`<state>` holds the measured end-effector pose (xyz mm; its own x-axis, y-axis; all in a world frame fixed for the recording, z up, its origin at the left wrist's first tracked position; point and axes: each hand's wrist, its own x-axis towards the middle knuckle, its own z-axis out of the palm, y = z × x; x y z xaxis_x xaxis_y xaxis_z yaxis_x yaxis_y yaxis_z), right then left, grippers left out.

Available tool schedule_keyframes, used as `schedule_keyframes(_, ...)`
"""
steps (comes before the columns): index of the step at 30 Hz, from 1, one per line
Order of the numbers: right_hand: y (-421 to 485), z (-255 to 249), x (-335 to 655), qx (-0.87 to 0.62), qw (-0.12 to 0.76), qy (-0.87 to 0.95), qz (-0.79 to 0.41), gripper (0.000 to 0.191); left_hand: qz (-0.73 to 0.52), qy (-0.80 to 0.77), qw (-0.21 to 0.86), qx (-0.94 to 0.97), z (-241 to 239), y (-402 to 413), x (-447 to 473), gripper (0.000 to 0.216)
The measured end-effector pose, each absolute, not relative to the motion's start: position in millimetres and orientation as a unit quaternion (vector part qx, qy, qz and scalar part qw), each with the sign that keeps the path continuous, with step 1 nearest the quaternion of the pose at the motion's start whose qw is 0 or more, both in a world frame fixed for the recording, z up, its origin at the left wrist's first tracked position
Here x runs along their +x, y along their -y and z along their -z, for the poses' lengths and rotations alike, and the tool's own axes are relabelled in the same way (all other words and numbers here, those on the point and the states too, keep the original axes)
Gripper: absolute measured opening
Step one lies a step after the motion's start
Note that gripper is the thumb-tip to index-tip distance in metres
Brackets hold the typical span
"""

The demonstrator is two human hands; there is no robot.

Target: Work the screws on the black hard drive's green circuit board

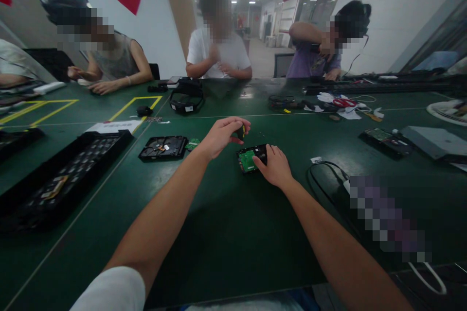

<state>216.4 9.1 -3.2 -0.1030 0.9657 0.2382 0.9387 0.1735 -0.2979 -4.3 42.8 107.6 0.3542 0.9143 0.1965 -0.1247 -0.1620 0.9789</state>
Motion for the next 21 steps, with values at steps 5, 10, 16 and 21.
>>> schedule_keyframes(5,-9.6,2.8,217.1,-0.643,0.192,0.741,-0.037,0.085,-0.47,-0.337,0.541,0.611,-110.8,-39.8,-2.9,0.025)
schedule_keyframes(10,-10.2,3.7,217.7,-0.646,0.191,0.737,-0.048,0.086,-0.466,-0.342,0.534,0.618,-111.7,-39.5,-2.7,0.028)
schedule_keyframes(16,-11.0,6.0,218.6,-0.646,0.197,0.736,-0.045,0.084,-0.439,-0.366,0.49,0.658,-116.3,-37.2,-4.3,0.029)
schedule_keyframes(21,-11.7,5.6,218.9,-0.648,0.19,0.736,-0.051,0.085,-0.46,-0.364,0.459,0.668,-111.5,-37.9,-2.0,0.032)
